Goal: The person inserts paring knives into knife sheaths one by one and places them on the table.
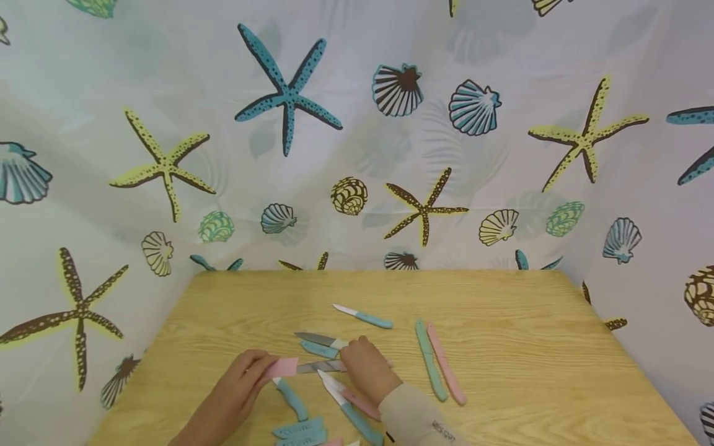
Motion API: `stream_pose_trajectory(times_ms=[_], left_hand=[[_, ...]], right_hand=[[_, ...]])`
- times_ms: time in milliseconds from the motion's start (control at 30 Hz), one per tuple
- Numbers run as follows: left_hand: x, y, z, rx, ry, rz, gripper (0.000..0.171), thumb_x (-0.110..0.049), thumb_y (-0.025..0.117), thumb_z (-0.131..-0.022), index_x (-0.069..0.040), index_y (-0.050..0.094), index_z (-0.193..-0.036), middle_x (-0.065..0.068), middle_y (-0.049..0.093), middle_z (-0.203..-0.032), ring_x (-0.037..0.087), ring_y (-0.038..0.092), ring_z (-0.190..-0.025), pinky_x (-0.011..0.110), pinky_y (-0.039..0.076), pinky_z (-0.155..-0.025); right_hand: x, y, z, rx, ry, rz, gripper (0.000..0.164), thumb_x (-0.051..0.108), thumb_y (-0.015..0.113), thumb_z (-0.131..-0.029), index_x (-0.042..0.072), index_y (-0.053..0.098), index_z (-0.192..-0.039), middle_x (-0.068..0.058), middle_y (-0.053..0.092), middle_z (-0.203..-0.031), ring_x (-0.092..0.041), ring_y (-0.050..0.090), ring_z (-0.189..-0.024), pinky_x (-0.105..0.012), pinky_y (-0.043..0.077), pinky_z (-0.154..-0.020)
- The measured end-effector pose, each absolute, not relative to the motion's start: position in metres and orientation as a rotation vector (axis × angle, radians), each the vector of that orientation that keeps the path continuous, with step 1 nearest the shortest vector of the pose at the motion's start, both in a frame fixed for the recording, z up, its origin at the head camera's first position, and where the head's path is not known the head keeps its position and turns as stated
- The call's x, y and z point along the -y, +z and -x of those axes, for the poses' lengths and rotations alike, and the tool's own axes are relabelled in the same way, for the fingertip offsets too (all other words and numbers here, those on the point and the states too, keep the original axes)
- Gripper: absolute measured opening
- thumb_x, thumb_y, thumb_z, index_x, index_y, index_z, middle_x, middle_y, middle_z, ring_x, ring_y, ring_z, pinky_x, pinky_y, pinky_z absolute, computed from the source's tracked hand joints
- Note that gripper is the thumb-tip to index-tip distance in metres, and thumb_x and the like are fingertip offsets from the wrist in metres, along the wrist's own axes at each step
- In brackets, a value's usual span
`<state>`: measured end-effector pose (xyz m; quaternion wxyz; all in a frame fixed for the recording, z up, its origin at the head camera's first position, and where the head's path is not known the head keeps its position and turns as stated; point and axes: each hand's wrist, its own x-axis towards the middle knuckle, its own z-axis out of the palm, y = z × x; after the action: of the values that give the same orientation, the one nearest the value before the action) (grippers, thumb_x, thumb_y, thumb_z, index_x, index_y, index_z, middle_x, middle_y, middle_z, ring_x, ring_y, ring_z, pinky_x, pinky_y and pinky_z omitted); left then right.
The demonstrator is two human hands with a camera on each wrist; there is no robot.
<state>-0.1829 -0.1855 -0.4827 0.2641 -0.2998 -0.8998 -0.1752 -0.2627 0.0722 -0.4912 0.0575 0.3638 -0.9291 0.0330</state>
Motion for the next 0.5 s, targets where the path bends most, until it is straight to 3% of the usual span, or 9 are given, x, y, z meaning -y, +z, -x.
stream_pose_trajectory(times_ms=[233, 367, 500], left_hand=[[0.1836, -0.4831, 0.1833, 2.407, -0.520, 0.819, 0.038, -0.026, 0.035, -0.104, -0.004, 0.061, -0.121, 0.005, 0.055, -0.113, 0.013, 0.055, -0.100, 0.022, 0.051, -0.078], [0.1824, -0.4836, 0.1836, 2.404, -0.534, 0.824, 0.026, -0.011, 0.056, -0.097, -0.002, 0.061, -0.121, 0.006, 0.055, -0.114, 0.014, 0.054, -0.101, 0.023, 0.051, -0.079], [0.1823, -0.4853, 0.1825, 2.413, -0.540, 0.808, 0.039, 0.001, 0.071, -0.084, -0.002, 0.061, -0.121, 0.005, 0.055, -0.114, 0.014, 0.054, -0.102, 0.022, 0.051, -0.079]], right_hand=[[-0.0686, -0.4888, 0.2620, 2.813, 0.024, -1.138, 0.010, 0.006, 0.077, -0.079, 0.006, 0.068, -0.080, -0.003, 0.063, -0.075, -0.015, 0.055, -0.070, -0.024, 0.051, -0.068], [-0.0684, -0.4878, 0.2633, 2.842, -0.039, -1.174, 0.011, 0.007, 0.077, -0.080, 0.005, 0.066, -0.081, -0.005, 0.062, -0.075, -0.015, 0.058, -0.070, -0.023, 0.053, -0.067], [-0.0692, -0.4882, 0.2661, 2.916, -0.024, -1.220, 0.010, 0.006, 0.074, -0.083, 0.006, 0.064, -0.079, -0.003, 0.059, -0.073, -0.011, 0.055, -0.067, -0.021, 0.051, -0.063]])
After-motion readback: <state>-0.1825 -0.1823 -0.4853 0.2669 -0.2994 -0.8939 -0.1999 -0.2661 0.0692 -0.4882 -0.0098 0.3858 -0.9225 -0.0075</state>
